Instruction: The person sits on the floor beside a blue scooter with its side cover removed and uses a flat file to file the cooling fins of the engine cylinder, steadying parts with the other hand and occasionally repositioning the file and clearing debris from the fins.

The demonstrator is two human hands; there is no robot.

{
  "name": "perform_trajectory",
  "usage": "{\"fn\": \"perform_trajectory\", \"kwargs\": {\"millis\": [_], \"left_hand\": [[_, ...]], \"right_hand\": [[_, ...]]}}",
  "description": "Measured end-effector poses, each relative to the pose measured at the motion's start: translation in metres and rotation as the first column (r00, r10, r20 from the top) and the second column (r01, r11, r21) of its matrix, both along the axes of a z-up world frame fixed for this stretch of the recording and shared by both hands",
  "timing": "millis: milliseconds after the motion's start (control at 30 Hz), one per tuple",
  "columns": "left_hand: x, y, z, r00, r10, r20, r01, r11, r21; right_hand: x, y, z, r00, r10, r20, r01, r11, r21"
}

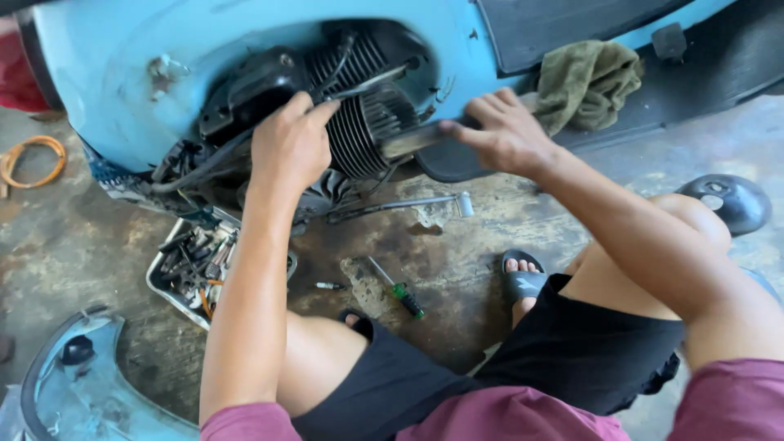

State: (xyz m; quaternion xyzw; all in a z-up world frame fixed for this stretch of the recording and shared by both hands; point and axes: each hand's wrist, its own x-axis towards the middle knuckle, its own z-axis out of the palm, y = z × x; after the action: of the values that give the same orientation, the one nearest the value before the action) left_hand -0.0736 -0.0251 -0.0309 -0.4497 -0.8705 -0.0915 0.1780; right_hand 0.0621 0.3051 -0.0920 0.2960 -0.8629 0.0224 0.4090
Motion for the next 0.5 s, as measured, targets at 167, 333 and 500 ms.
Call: {"fn": "perform_trajectory", "kwargs": {"millis": [167, 333, 500], "left_hand": [[0.002, -0.001, 0.011, 1.000, 0.003, 0.027, -0.003, 1.000, 0.004], [0.008, -0.006, 0.011, 0.998, 0.025, 0.063, -0.024, 1.000, -0.020], [0.006, 0.001, 0.016, 0.999, 0.014, 0.032, -0.014, 1.000, 0.004]], "right_hand": [[-0.014, -0.017, -0.001, 1.000, -0.008, 0.010, 0.008, 1.000, -0.002], [-0.005, -0.010, 0.005, 0.997, 0.027, 0.069, -0.019, 0.993, -0.114], [-0.016, -0.033, 0.012, 1.000, 0.009, 0.004, -0.009, 0.994, -0.106]]}}
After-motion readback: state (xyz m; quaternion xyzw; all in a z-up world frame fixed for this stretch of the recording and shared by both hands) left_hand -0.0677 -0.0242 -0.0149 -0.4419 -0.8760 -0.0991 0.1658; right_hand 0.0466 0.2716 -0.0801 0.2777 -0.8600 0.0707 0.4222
